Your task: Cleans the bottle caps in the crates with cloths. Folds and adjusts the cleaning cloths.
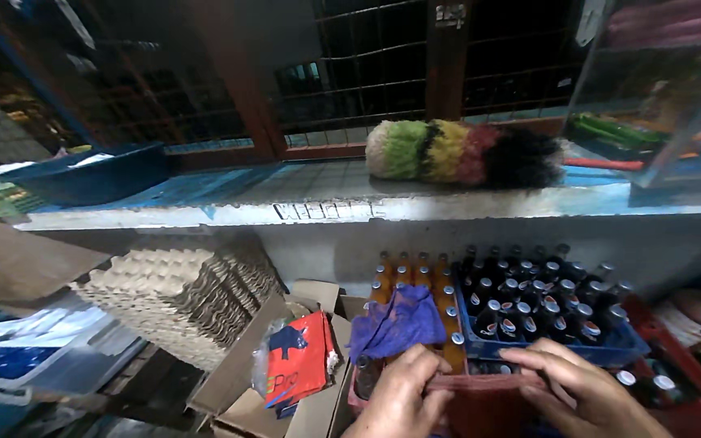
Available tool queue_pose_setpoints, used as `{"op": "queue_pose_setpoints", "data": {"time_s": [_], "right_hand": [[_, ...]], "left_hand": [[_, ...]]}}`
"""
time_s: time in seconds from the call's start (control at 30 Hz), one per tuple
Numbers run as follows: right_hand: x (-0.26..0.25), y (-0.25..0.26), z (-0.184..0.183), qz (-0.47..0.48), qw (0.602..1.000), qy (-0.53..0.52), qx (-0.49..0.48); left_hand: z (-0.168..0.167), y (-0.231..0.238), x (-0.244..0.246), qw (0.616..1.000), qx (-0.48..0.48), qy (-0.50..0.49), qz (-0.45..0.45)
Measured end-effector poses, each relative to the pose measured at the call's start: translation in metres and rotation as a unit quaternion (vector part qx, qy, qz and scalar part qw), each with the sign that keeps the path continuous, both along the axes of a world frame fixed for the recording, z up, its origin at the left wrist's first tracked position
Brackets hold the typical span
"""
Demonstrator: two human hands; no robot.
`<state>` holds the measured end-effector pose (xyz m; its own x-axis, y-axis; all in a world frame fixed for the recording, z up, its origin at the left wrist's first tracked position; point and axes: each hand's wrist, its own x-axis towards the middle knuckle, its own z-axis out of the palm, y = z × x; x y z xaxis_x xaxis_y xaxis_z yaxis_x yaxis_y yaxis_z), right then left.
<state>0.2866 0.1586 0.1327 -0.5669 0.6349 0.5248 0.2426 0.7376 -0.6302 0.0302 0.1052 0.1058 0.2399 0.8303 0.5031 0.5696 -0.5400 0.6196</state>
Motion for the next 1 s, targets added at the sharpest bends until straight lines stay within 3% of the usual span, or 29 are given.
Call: {"op": "queue_pose_setpoints", "data": {"time_s": [0.1, 0.2, 0.3, 0.43, 0.57, 0.73, 0.9, 1.0], "right_hand": [[0.001, 0.002, 0.001, 0.001, 1.0, -0.029, 0.008], [0.002, 0.004, -0.002, 0.019, 0.999, -0.032, 0.012], [-0.001, 0.003, 0.002, 0.001, 0.995, -0.101, -0.011], [0.0, 0.0, 0.008, 0.029, 0.979, -0.188, -0.076], [-0.014, -0.002, 0.002, 0.056, 0.959, -0.24, -0.139], [-0.011, 0.005, 0.005, 0.112, 0.951, -0.246, -0.149], [-0.017, 0.005, 0.01, 0.133, 0.936, -0.263, -0.192], [-0.015, 0.005, 0.007, 0.072, 0.956, -0.233, -0.162]], "left_hand": [[0.005, -0.002, -0.002, 0.998, 0.039, -0.047, -0.019], [-0.002, 0.002, -0.004, 0.992, -0.042, -0.09, -0.076], [-0.001, 0.006, -0.002, 0.988, -0.116, -0.062, -0.086], [0.0, 0.008, 0.007, 0.986, -0.099, -0.037, -0.131], [-0.001, 0.015, 0.016, 0.975, -0.117, -0.033, -0.185], [0.004, 0.017, 0.006, 0.961, -0.158, -0.062, -0.22], [0.0, 0.019, 0.004, 0.961, -0.148, -0.08, -0.218], [-0.01, 0.018, 0.008, 0.961, -0.185, -0.162, -0.128]]}}
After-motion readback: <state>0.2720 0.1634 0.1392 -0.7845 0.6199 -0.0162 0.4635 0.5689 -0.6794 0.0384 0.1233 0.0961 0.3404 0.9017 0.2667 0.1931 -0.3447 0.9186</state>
